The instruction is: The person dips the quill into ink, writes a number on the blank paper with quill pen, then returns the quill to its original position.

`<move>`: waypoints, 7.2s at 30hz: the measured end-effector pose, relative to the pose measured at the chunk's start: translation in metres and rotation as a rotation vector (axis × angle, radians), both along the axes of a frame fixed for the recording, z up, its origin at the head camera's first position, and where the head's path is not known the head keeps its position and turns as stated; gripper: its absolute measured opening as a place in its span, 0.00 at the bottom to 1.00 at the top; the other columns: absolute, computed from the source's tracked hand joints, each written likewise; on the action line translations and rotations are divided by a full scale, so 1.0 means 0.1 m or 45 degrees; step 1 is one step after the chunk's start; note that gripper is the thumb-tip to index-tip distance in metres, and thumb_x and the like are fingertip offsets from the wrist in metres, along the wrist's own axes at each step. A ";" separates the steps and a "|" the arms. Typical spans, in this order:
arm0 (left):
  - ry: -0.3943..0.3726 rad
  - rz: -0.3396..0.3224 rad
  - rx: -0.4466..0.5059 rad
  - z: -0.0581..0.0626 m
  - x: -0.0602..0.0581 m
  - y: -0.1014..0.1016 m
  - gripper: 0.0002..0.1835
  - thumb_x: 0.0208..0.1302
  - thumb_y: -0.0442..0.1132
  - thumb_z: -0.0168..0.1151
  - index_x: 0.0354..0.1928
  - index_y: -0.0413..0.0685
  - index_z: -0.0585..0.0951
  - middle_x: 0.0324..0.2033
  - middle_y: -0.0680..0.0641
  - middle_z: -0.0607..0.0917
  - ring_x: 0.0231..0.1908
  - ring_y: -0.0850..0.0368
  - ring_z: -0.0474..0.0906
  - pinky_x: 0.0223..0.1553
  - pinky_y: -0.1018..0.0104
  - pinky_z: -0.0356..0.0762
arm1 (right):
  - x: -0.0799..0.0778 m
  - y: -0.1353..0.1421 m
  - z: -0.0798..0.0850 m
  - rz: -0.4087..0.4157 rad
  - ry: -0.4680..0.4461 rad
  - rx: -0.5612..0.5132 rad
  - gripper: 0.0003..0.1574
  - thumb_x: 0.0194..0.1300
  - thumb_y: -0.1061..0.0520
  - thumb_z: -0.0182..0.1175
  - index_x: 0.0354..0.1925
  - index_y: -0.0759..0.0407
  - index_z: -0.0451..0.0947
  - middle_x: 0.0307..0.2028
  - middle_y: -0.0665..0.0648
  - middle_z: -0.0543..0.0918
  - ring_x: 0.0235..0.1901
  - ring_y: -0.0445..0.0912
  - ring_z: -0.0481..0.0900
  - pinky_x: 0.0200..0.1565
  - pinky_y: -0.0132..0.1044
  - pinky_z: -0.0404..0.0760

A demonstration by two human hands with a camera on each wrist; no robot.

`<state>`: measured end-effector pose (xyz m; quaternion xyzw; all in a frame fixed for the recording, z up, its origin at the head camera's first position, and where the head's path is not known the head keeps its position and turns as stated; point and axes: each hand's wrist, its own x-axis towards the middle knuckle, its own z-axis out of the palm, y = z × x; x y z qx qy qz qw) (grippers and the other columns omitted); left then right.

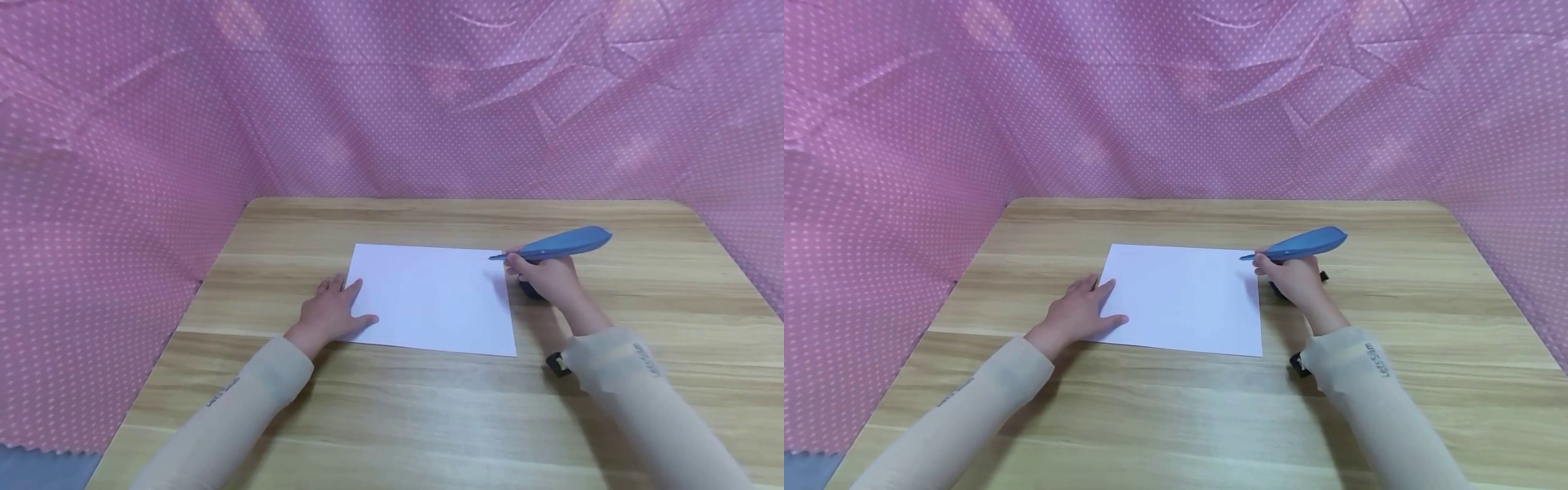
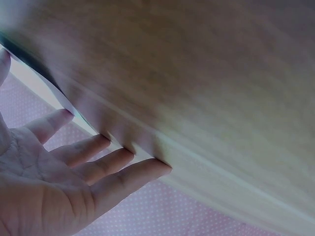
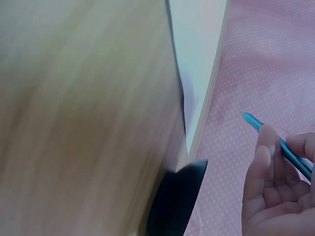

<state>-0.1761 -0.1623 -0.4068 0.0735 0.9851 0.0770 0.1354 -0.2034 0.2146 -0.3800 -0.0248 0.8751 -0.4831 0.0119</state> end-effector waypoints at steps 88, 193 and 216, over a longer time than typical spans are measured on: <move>-0.005 0.004 -0.002 -0.02 0.01 0.00 0.48 0.57 0.72 0.52 0.74 0.57 0.55 0.73 0.38 0.48 0.69 0.32 0.42 0.53 0.30 0.62 | -0.03 -0.52 -0.20 0.284 -0.126 0.053 0.14 0.61 0.55 0.65 0.45 0.59 0.84 0.35 0.54 0.86 0.35 0.47 0.82 0.39 0.40 0.81; 0.023 -0.014 0.010 -0.04 0.02 0.01 0.48 0.57 0.72 0.53 0.74 0.55 0.56 0.72 0.37 0.49 0.69 0.31 0.44 0.51 0.30 0.64 | 0.14 -0.03 -0.19 0.207 -0.148 0.122 0.15 0.67 0.54 0.60 0.44 0.64 0.82 0.33 0.56 0.86 0.35 0.48 0.82 0.42 0.42 0.80; 0.012 -0.013 0.012 -0.06 -0.01 0.00 0.48 0.56 0.73 0.52 0.74 0.57 0.55 0.73 0.38 0.48 0.69 0.32 0.42 0.53 0.29 0.62 | 0.06 -0.24 -0.20 0.189 -0.110 0.175 0.13 0.66 0.52 0.60 0.41 0.60 0.84 0.31 0.52 0.86 0.34 0.45 0.82 0.41 0.42 0.79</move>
